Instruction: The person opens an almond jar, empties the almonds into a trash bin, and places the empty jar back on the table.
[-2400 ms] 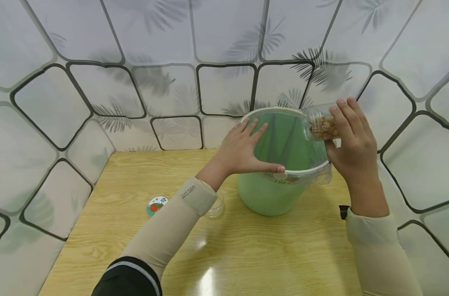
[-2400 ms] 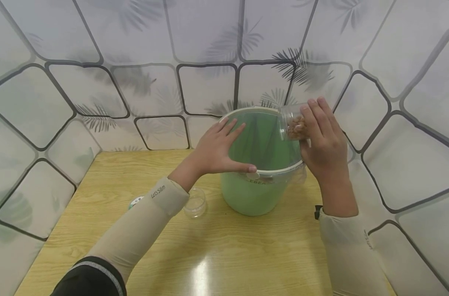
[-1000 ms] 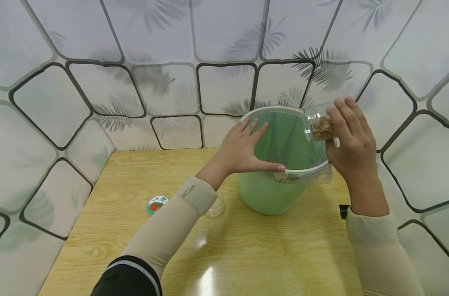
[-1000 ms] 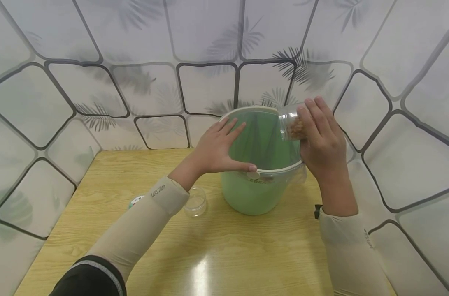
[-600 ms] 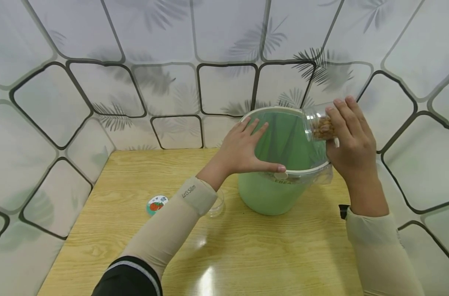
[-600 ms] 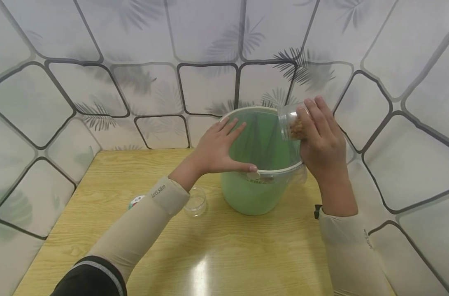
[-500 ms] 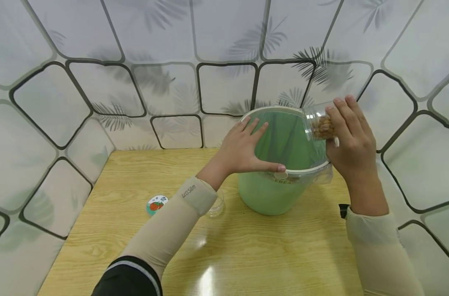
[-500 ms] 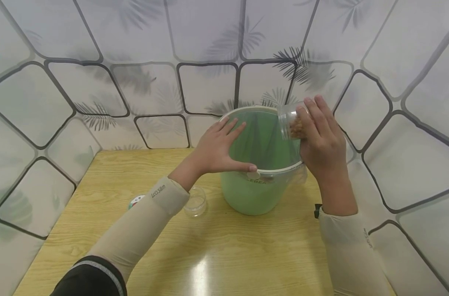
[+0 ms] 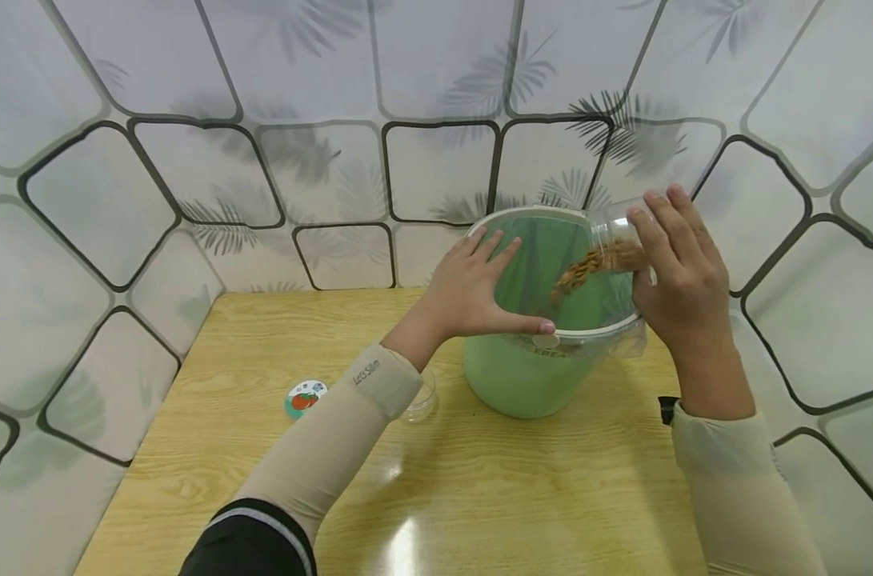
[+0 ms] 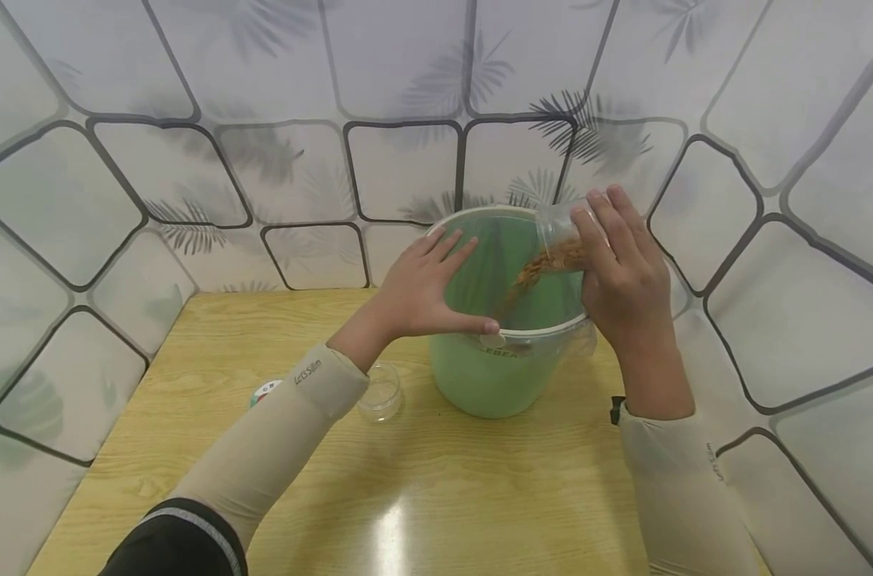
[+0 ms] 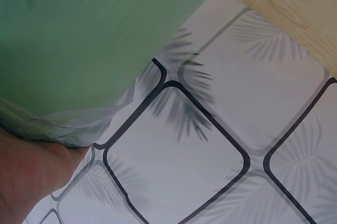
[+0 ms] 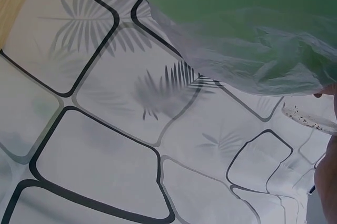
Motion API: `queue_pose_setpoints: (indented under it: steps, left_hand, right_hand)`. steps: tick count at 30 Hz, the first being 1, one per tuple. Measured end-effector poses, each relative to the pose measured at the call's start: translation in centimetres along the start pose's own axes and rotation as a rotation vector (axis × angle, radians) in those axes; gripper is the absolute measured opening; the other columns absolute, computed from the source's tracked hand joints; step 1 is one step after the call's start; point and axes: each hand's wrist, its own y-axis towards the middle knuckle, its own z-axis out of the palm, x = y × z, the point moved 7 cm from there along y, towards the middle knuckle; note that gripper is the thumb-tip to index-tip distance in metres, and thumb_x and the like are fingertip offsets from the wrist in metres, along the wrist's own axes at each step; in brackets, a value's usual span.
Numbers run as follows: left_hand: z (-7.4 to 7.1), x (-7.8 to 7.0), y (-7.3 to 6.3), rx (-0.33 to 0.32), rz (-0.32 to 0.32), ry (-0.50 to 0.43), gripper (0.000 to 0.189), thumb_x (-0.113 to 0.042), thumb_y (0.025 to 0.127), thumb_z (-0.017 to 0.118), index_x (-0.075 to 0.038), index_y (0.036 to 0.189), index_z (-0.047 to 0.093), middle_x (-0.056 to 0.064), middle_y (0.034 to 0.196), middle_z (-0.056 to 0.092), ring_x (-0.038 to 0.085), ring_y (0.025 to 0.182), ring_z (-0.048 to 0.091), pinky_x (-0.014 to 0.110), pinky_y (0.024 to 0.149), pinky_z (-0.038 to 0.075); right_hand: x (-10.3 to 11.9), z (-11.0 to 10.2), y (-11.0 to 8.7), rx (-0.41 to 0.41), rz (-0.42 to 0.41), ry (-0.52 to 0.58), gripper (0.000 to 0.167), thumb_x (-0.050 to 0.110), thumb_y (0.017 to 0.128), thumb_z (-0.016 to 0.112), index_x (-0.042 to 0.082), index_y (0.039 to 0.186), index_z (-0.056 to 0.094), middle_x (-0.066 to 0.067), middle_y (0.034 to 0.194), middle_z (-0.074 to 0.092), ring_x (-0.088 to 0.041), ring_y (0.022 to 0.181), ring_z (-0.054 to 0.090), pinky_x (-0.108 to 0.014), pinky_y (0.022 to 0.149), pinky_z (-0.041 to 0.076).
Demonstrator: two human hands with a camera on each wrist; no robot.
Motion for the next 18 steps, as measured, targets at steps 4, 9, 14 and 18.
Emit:
queue_pose_setpoints:
  steps: [4,9,14,18]
  left_hand:
    - [0.05,-0.01,0.02,-0.001,-0.003,-0.005,0.123,-0.093,0.079,0.06,-0.025,0.172,0.017,0.012,0.178,0.019,0.03,0.168,0.004,0.05,0.137,0.008]
    - [0.09,0.05,0.01,-0.008,-0.004,-0.007,0.124,-0.093,0.078,0.06,-0.025,0.172,0.018,0.012,0.178,0.02,0.03,0.168,0.004,0.051,0.137,0.008]
    - [0.23,0.13,0.11,-0.015,0.0,-0.005,0.124,-0.093,0.078,0.06,-0.025,0.172,0.017,0.012,0.178,0.019,0.03,0.168,0.004,0.05,0.137,0.008]
    - [0.24,0.15,0.15,-0.015,0.0,0.001,0.124,-0.093,0.078,0.06,-0.026,0.173,0.017,0.012,0.178,0.019,0.03,0.168,0.004,0.05,0.137,0.008]
  right_hand:
    - [0.08,-0.08,-0.02,-0.008,-0.001,0.008,0.05,-0.015,0.092,0.064,0.002,0.139,0.067,-0.019,0.147,0.064,-0.034,0.15,0.051,-0.04,0.127,0.038]
    - [0.12,-0.08,0.04,0.004,0.001,-0.002,0.051,-0.017,0.092,0.062,0.002,0.139,0.066,-0.019,0.148,0.064,-0.035,0.15,0.051,-0.039,0.127,0.038]
    - [0.16,-0.07,0.1,0.01,0.001,-0.007,0.051,-0.017,0.092,0.061,0.003,0.14,0.066,-0.018,0.149,0.063,-0.035,0.15,0.05,-0.039,0.128,0.037]
    - [0.21,-0.01,0.17,0.015,0.001,-0.001,0.052,-0.018,0.093,0.06,0.003,0.14,0.066,-0.018,0.149,0.063,-0.035,0.151,0.05,-0.039,0.128,0.037]
